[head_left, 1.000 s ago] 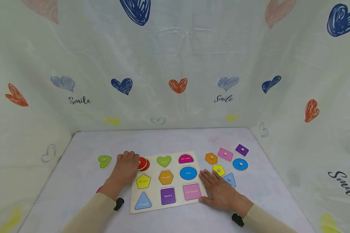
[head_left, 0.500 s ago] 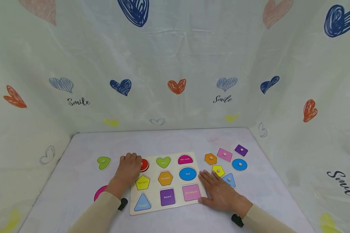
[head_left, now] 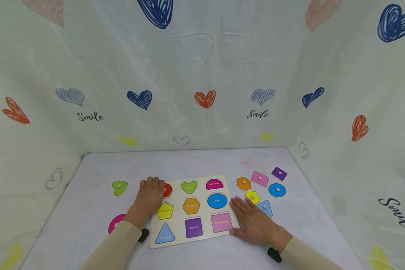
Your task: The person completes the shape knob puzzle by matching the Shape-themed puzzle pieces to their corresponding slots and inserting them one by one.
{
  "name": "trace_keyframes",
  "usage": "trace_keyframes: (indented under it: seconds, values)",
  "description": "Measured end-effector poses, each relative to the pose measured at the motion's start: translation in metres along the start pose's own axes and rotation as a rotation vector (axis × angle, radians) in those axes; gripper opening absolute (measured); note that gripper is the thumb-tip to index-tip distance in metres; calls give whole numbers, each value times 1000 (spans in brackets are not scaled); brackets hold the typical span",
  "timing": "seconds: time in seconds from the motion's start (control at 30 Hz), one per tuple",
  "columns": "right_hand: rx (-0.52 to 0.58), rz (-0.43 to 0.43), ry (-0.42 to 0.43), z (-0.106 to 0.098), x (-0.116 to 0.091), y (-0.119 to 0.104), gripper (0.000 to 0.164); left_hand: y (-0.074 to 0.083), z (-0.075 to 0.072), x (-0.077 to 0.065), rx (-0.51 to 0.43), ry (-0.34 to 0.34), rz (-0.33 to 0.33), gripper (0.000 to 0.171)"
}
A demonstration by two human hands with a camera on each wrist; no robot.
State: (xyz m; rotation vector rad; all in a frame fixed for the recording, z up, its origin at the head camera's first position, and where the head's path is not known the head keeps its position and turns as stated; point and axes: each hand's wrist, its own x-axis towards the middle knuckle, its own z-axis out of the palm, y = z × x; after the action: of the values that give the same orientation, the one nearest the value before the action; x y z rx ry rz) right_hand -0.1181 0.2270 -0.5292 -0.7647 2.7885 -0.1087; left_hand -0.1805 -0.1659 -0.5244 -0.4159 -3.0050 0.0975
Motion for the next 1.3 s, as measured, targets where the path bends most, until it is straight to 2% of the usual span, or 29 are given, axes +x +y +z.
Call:
trace_keyframes:
  seconds: [0.2, 0.6, 1.03, 1.3]
  values:
    - [-6, 3, 6, 1, 0, 0, 98, 1, 2, -1, 21, -10, 2, 49]
    - [-10, -1, 8, -2, -1, 0, 97, 0, 4, -2, 10, 21, 10, 43]
    - [-28, -10, 17, 0, 0, 1, 98, 2, 3, 0, -1, -20, -6, 45]
    - [-35, -12, 15, 2, 1, 2, 99, 2, 7, -1, -7, 11, -15, 45]
